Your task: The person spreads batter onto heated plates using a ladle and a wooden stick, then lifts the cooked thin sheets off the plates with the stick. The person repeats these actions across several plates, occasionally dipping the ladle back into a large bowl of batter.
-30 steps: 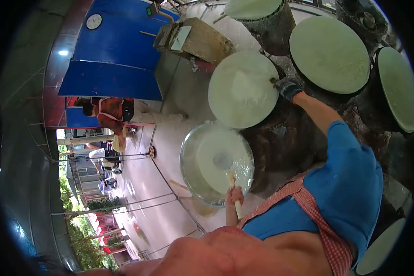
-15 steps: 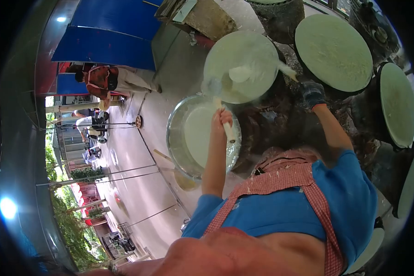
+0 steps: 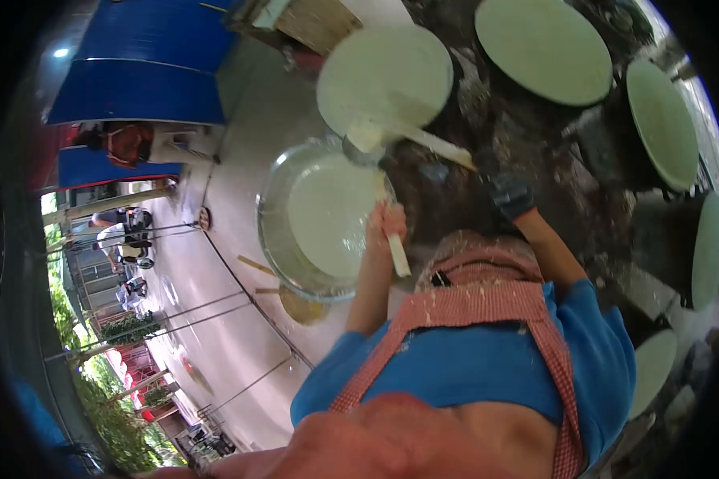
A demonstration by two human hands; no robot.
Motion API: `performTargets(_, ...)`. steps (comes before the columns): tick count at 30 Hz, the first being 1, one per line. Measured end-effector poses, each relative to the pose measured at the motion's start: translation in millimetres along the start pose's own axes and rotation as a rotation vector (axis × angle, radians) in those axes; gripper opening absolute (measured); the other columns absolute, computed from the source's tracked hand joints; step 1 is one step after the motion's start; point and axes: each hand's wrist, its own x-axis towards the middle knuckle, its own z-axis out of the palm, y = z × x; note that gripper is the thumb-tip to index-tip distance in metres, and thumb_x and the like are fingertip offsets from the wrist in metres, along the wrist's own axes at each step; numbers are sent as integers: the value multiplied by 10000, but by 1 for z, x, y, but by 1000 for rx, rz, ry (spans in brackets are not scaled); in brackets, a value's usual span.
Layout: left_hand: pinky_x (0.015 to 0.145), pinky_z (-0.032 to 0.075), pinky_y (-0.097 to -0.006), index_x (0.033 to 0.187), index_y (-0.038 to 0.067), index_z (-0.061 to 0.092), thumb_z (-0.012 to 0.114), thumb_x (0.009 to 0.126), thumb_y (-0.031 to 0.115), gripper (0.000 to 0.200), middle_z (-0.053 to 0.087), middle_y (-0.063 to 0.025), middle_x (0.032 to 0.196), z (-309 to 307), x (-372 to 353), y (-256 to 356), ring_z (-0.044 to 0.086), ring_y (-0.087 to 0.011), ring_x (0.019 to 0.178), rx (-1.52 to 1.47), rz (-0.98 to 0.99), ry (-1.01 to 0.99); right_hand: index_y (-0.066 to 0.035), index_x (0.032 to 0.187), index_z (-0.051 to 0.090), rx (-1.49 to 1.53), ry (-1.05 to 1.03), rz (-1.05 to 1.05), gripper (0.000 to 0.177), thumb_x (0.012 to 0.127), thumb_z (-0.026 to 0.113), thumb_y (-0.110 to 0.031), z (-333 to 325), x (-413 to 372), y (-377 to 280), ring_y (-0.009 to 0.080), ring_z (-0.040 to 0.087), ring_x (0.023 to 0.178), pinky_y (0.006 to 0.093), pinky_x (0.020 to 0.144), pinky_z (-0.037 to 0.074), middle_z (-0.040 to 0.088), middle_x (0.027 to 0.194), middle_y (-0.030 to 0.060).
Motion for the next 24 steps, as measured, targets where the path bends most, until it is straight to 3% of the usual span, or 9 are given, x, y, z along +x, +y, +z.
performTargets(2, 341, 292, -208, 701, 68, 393, 427, 869, 223, 231, 299, 9, 530, 25, 2, 10, 315, -81, 396, -524, -515, -158, -116, 1029, 560, 138, 11, 124, 318, 748, 530, -261, -61, 15, -12, 284, 545, 627, 385, 562, 426, 566, 701, 99)
performTargets(5, 352, 298, -211, 848, 63, 482, 387, 885, 212, 180, 306, 1, 550, 41, -11, -4, 316, -85, 396, -476, -492, -194, -79, 1005, 564, 424, 185, 181, 325, 744, 539, -271, -64, -6, -4, 298, 557, 678, 396, 612, 434, 595, 790, 113)
performTargets(6, 359, 304, -217, 1070, 97, 486, 358, 895, 194, 237, 311, -7, 573, 38, -13, -10, 317, -83, 400, -466, -506, -269, -79, 1005, 564, 398, 201, 211, 325, 744, 539, -271, -66, -14, -1, 298, 557, 678, 396, 612, 434, 595, 790, 113)
performTargets(10, 358, 314, -214, 1254, 184, 333, 308, 910, 208, 346, 280, -9, 581, 52, -22, -45, 308, -78, 395, -481, -613, -406, -72, 973, 570, 601, 8, 432, 341, 757, 530, -333, -58, -74, 41, 340, 545, 742, 403, 679, 428, 585, 837, 167)
performTargets(13, 367, 315, -211, 1248, 156, 344, 314, 905, 190, 346, 285, -8, 587, 55, -13, -87, 312, -75, 405, -234, -590, -424, -77, 951, 574, 511, 16, 831, 337, 768, 513, -353, -57, -130, 99, 342, 543, 758, 394, 684, 423, 579, 822, 172)
performTargets(17, 361, 306, -216, 1166, 45, 411, 335, 900, 190, 312, 296, -9, 583, 86, 5, -156, 315, -77, 411, -328, -860, -265, -79, 954, 572, 524, 313, 1220, 302, 772, 508, -311, -87, -230, 189, 339, 545, 797, 390, 691, 417, 583, 866, 167)
performTargets(20, 355, 292, -203, 1123, 6, 433, 340, 901, 181, 298, 301, -12, 579, 100, 24, -204, 308, -74, 412, -300, -999, -94, -85, 979, 564, 377, 494, 1436, 284, 768, 513, -268, -107, -308, 238, 338, 543, 846, 387, 715, 424, 582, 905, 171)
performTargets(23, 356, 288, -188, 1136, -2, 416, 337, 901, 151, 291, 294, -8, 580, 113, 28, -239, 298, -68, 414, -289, -1064, -83, -92, 1007, 552, 265, 395, 1556, 299, 752, 533, -247, -126, -331, 259, 346, 534, 879, 390, 732, 428, 575, 913, 187)
performTargets(24, 356, 287, -187, 1138, -3, 411, 342, 899, 142, 288, 289, -6, 585, 117, 28, -247, 296, -66, 416, -231, -1056, -79, -103, 999, 551, 184, 349, 1465, 299, 737, 539, -248, -125, -333, 267, 350, 545, 835, 406, 701, 430, 586, 868, 174)
